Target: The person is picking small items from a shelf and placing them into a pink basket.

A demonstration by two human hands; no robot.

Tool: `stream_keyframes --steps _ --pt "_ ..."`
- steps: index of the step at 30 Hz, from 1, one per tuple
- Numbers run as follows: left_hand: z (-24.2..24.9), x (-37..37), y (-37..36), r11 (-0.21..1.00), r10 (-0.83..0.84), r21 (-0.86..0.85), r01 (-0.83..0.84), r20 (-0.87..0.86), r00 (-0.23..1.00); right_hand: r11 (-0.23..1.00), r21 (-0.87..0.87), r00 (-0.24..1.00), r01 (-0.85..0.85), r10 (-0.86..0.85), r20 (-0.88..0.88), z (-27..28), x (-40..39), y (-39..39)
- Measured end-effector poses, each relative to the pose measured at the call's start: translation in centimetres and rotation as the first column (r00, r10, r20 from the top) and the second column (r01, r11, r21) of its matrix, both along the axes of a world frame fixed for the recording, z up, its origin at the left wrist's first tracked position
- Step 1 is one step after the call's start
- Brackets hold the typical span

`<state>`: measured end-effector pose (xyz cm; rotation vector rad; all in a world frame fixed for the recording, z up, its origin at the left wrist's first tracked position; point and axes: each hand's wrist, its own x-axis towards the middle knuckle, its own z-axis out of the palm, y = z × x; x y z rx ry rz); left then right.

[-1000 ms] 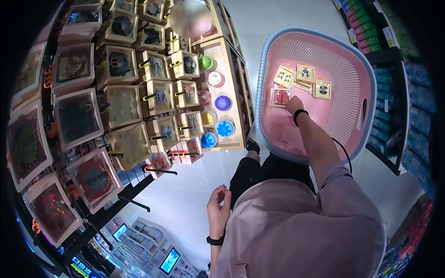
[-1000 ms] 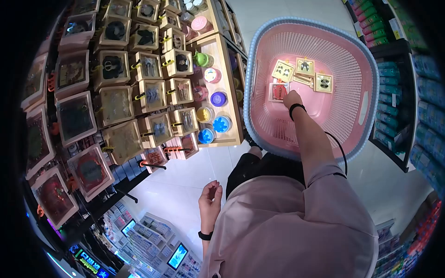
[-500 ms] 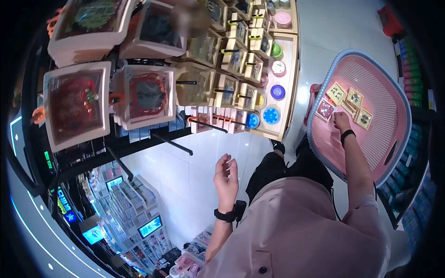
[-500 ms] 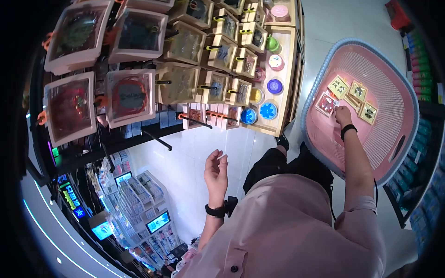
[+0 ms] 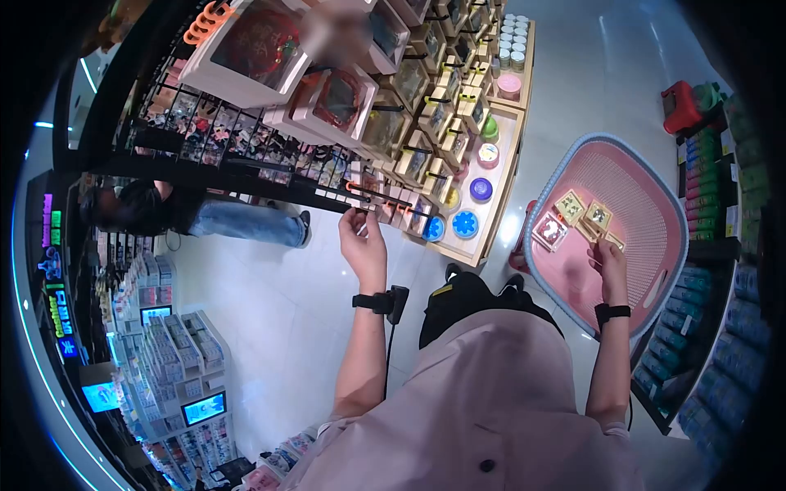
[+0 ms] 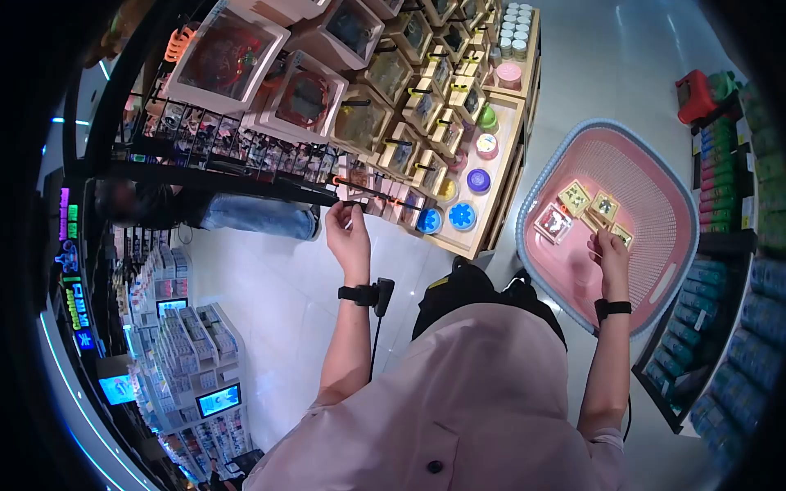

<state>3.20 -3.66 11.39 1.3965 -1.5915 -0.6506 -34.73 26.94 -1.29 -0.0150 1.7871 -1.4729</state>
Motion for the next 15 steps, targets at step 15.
stream_keyframes --steps 15 --pt "2.2 -1.1 -2.1 0.998 0.043 -0.065 -0.025 0.295 0.954 0.987 -0.151 0.997 0.050 -0.059 -0.058 5.9 3.8 1.0"
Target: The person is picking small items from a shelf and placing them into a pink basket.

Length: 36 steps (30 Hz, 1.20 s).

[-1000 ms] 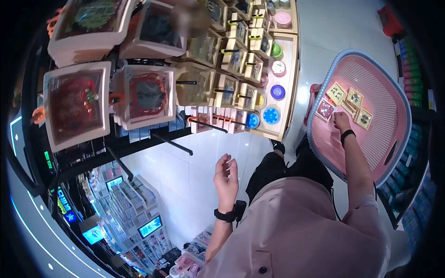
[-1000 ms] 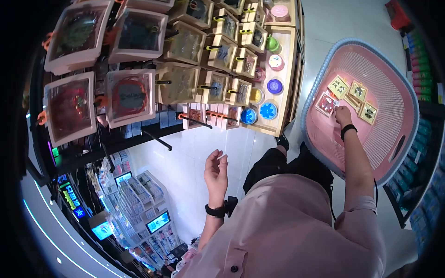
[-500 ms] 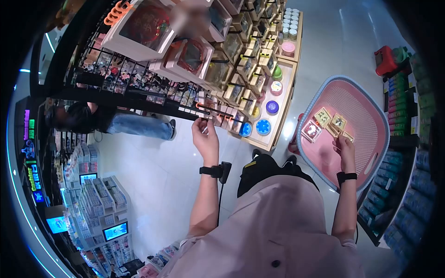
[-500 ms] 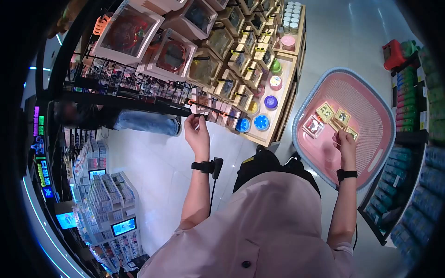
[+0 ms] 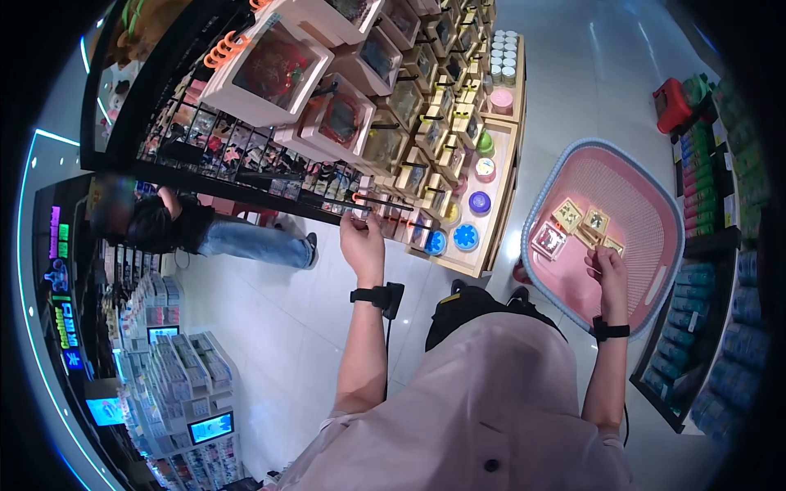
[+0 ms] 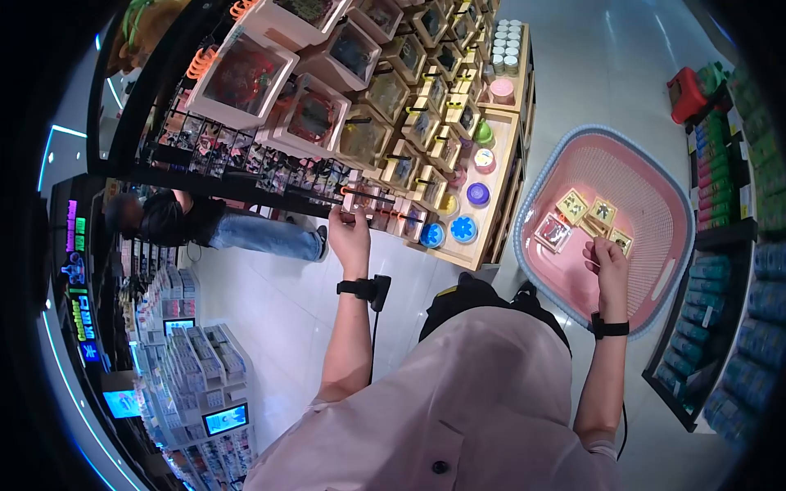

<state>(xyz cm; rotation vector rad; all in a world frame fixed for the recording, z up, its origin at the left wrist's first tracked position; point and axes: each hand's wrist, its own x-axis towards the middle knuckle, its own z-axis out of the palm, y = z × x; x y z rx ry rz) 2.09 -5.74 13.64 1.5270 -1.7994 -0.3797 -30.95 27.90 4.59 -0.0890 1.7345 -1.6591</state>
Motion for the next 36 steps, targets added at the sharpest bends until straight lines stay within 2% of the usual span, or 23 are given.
stream_keyframes --steps 2,5,9,15,18,21,24,27,30,36 --pt "0.6 0.2 -0.3 0.998 0.022 0.057 -0.025 0.049 0.999 0.999 0.006 0.999 -0.036 0.036 0.010 0.1 0.5 -0.8" --pt "-0.2 0.7 -0.8 1.000 0.005 0.020 -0.008 0.150 0.989 0.996 0.007 0.996 -0.087 0.087 0.017 0.2 1.0 -2.0" --pt "-0.9 1.1 -1.1 0.999 -0.021 -0.039 0.024 0.070 0.997 0.986 -0.006 0.986 -0.164 0.164 0.014 0.1 1.8 -3.6" --pt "1.7 0.0 1.0 0.992 -0.097 0.074 0.099 -0.033 0.995 0.966 -0.008 0.966 -0.258 0.258 0.036 -0.2 3.8 -5.1" --pt "2.1 -0.3 2.1 0.987 -0.096 0.126 0.097 -0.012 0.995 0.954 -0.013 0.954 -0.299 0.299 0.018 -0.4 4.4 -5.4" --pt "2.1 -0.2 3.2 0.986 -0.136 0.105 0.133 0.018 0.991 0.950 -0.006 0.950 -0.311 0.311 0.017 0.2 4.9 -5.7" --pt "3.2 -0.9 4.7 0.981 -0.186 0.070 0.180 0.094 0.978 0.946 -0.006 0.946 -0.324 0.324 0.009 0.5 5.3 -5.6" --pt "4.5 -2.1 6.1 0.973 -0.225 0.106 0.207 0.191 0.956 0.944 -0.006 0.944 -0.329 0.329 0.002 1.1 5.5 -5.6" --pt "4.2 -2.6 7.0 0.961 -0.272 0.019 0.275 0.231 0.934 0.938 0.000 0.938 -0.345 0.345 -0.020 1.0 5.7 -5.5" --pt "6.2 -3.2 7.3 0.957 -0.290 0.071 0.282 0.162 0.943 0.920 -0.009 0.919 -0.392 0.391 -0.048 1.9 7.0 -6.0"
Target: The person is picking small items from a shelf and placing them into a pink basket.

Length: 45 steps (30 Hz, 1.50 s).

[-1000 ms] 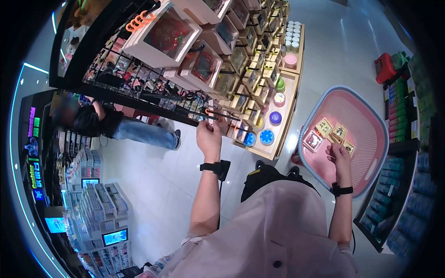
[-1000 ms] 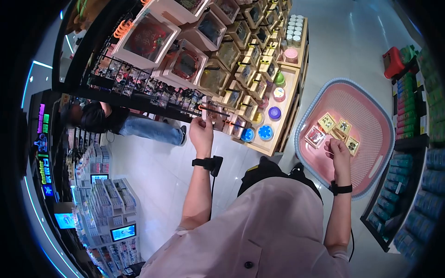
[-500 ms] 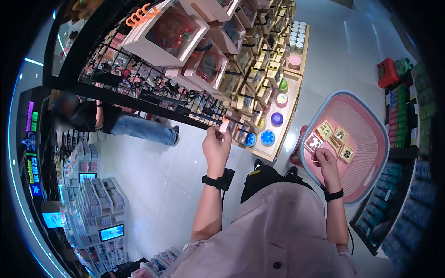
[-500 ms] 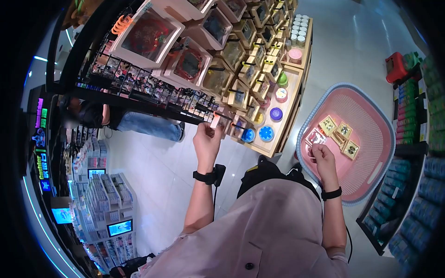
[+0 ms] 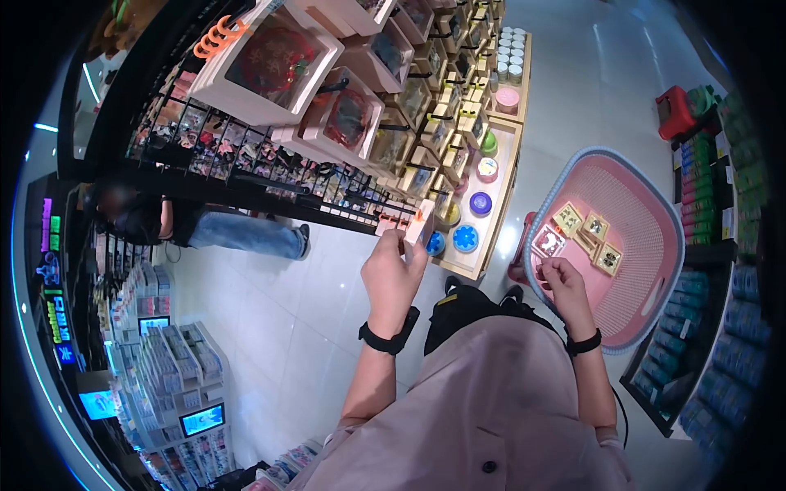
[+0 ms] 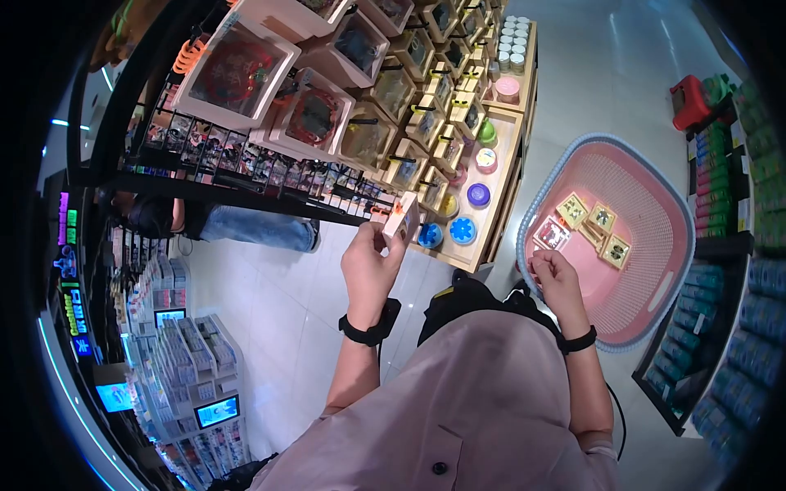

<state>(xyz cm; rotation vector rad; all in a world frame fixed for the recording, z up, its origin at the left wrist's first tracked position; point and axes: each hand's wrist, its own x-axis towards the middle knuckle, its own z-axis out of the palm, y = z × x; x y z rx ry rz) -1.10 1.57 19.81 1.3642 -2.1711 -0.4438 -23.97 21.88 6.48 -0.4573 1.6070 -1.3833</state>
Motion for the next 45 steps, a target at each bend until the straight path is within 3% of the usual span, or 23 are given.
stream_keyframes --steps 5,8,9,12,15,17,21,25,27,33,36,40,43,45 --pt "1.6 -0.6 1.1 0.965 -0.103 0.220 0.140 -0.170 0.980 0.998 -0.024 0.998 -0.061 0.062 0.028 2.2 1.0 -0.8" --pt "0.2 -0.9 1.8 0.762 -0.124 0.529 0.373 -0.446 0.886 0.989 -0.137 0.996 -0.054 0.064 0.068 3.5 1.5 -1.2" --pt "-0.2 -0.9 2.1 0.610 -0.092 0.652 0.450 -0.506 0.858 0.979 -0.194 0.984 -0.067 0.096 0.147 4.7 1.5 -1.2" --pt "-1.3 -1.9 3.6 0.437 -0.039 0.701 0.564 -0.612 0.790 0.944 -0.295 0.961 -0.151 0.211 0.182 7.7 1.4 -1.1" --pt "-1.4 -2.9 4.4 0.354 -0.027 0.756 0.551 -0.581 0.813 0.943 -0.218 0.949 -0.251 0.285 0.138 7.9 0.5 -0.3" --pt "-2.0 -3.2 4.6 0.354 -0.026 0.777 0.521 -0.548 0.836 0.946 -0.223 0.959 -0.234 0.263 0.107 7.0 -0.2 0.1" --pt "-4.1 -3.2 4.8 0.488 -0.098 0.714 0.502 -0.527 0.844 0.994 -0.098 0.996 0.040 -0.032 0.079 4.9 -4.4 1.4" --pt "-5.3 -2.6 4.6 0.501 -0.162 0.726 0.471 -0.456 0.875 0.932 0.095 0.935 0.349 -0.353 0.034 -0.2 -11.1 2.9" --pt "-5.7 -2.3 4.6 0.510 -0.171 0.728 0.457 -0.435 0.884 0.909 0.153 0.921 0.388 -0.390 -0.017 -3.5 -13.6 3.6" --pt "-6.9 -1.0 4.7 0.516 -0.111 0.767 0.381 -0.381 0.918 0.854 0.408 0.942 0.324 -0.331 -0.055 -12.5 -15.2 3.5" --pt "-7.6 0.0 4.5 0.553 -0.103 0.767 0.326 -0.325 0.940 0.862 0.447 0.970 0.238 -0.231 -0.071 -20.2 -15.1 2.7" --pt "-7.7 0.9 5.1 0.571 -0.047 0.784 0.242 -0.263 0.964 0.809 0.555 0.976 0.194 -0.214 -0.030 -25.6 -13.4 0.4" --pt "-7.2 1.6 5.6 0.564 -0.005 0.806 0.180 -0.215 0.977 0.808 0.556 0.954 0.196 -0.287 0.081 -26.6 -12.0 -1.7" --pt "-7.4 2.5 5.8 0.570 0.020 0.813 0.118 -0.157 0.987 0.827 0.486 0.897 0.285 -0.408 0.169 -27.7 -10.9 -2.8"
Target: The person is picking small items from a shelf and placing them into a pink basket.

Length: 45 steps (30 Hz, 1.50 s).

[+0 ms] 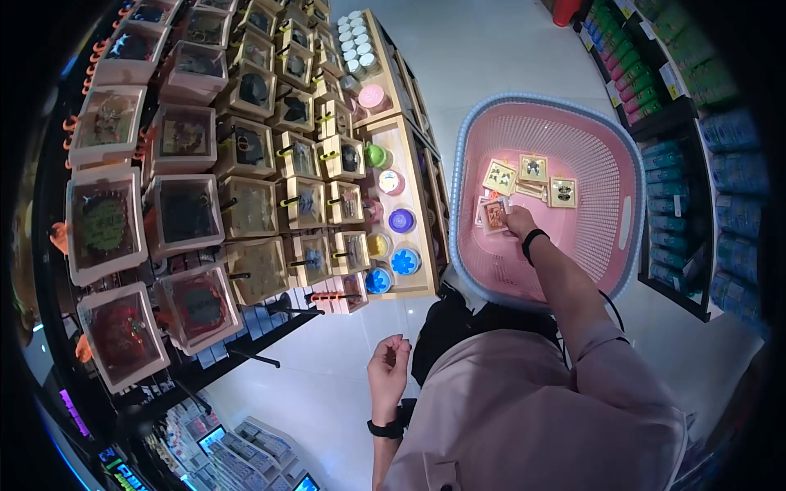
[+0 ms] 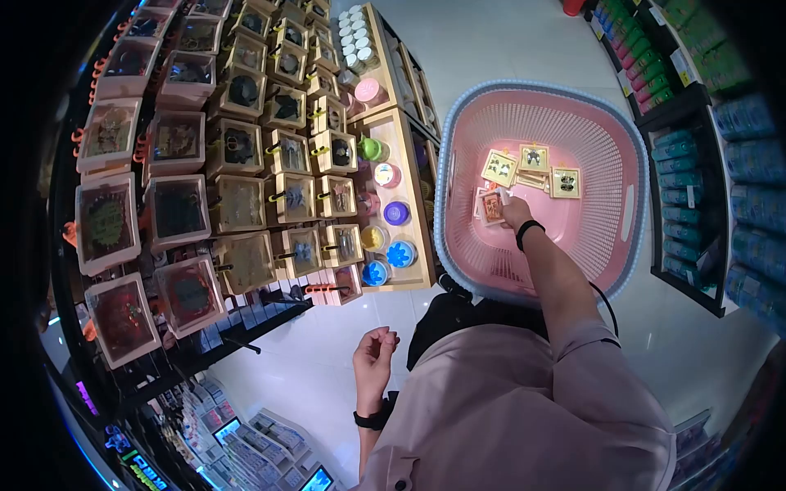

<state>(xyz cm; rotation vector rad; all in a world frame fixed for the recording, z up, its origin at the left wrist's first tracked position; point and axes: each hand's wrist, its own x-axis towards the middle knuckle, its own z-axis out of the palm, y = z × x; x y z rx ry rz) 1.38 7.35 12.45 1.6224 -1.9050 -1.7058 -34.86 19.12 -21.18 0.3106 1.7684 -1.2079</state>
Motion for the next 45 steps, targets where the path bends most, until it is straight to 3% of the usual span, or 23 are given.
stream_keyframes --steps 3,5,9,11,13,14,17,18,19,21,27,31,35,38,45 --pt "0.3 0.6 -0.1 1.000 0.017 0.001 -0.017 0.078 0.997 0.976 -0.134 0.981 0.169 -0.153 0.122 -0.6 1.0 -1.2" --pt "0.6 0.8 0.0 1.000 0.019 0.000 -0.019 0.118 0.993 0.966 -0.101 0.969 0.236 -0.226 0.098 -2.5 1.5 -2.0" --pt "1.1 -0.1 -0.1 0.999 0.031 0.011 -0.033 0.134 0.990 0.994 0.082 0.996 0.065 -0.061 -0.060 -4.6 1.5 -2.2" --pt "0.9 -0.3 -0.1 0.999 0.038 0.005 -0.039 0.133 0.990 0.981 0.190 0.985 -0.049 0.079 -0.155 -2.8 1.1 -2.5" --pt "0.7 -0.9 -0.1 0.999 0.042 0.017 -0.044 0.103 0.994 0.942 0.323 0.877 -0.088 0.227 -0.424 -11.2 1.6 -1.5" --pt "0.8 -1.0 -0.2 0.998 0.055 0.014 -0.057 0.097 0.994 0.937 0.332 0.867 -0.110 0.254 -0.428 -11.2 1.1 -1.0" --pt "0.0 -0.4 -0.7 0.998 0.056 -0.002 -0.056 0.077 0.995 0.916 0.258 0.866 -0.306 0.381 -0.324 -9.7 -1.0 0.4" --pt "-0.5 0.1 -1.0 0.997 0.072 -0.027 -0.071 0.051 0.996 0.894 0.210 0.856 -0.396 0.442 -0.267 -5.0 -1.6 0.4" --pt "-1.0 0.5 -1.4 0.996 0.081 -0.050 -0.080 0.019 0.997 0.939 0.160 0.909 -0.306 0.338 -0.243 -8.2 -1.6 1.2" --pt "-1.9 1.2 -2.7 0.975 0.155 -0.170 -0.145 0.046 0.987 0.968 0.073 0.940 -0.241 0.252 -0.228 -5.4 -1.5 2.4" --pt "-3.9 0.7 -5.9 0.787 0.274 -0.593 -0.173 0.085 0.958 0.972 0.119 0.964 -0.201 0.218 -0.154 -0.4 -0.9 6.3" --pt "-7.3 0.8 -8.2 0.705 0.192 -0.708 -0.045 0.130 0.973 0.975 0.123 0.977 -0.183 0.195 -0.088 3.0 -1.0 8.0" --pt "-8.6 0.1 -8.7 0.630 0.233 -0.774 -0.063 0.111 0.966 0.978 0.094 0.975 -0.185 0.195 -0.106 6.6 -1.5 8.8" --pt "-9.6 -0.2 -8.6 0.629 0.283 -0.755 -0.187 -0.001 0.959 0.978 0.058 0.972 -0.199 0.205 -0.115 9.3 -1.7 8.9" --pt "-9.5 -0.8 -8.3 0.699 0.279 -0.684 -0.208 -0.007 0.960 0.985 -0.072 0.976 -0.154 0.140 -0.167 15.1 -0.4 7.9"
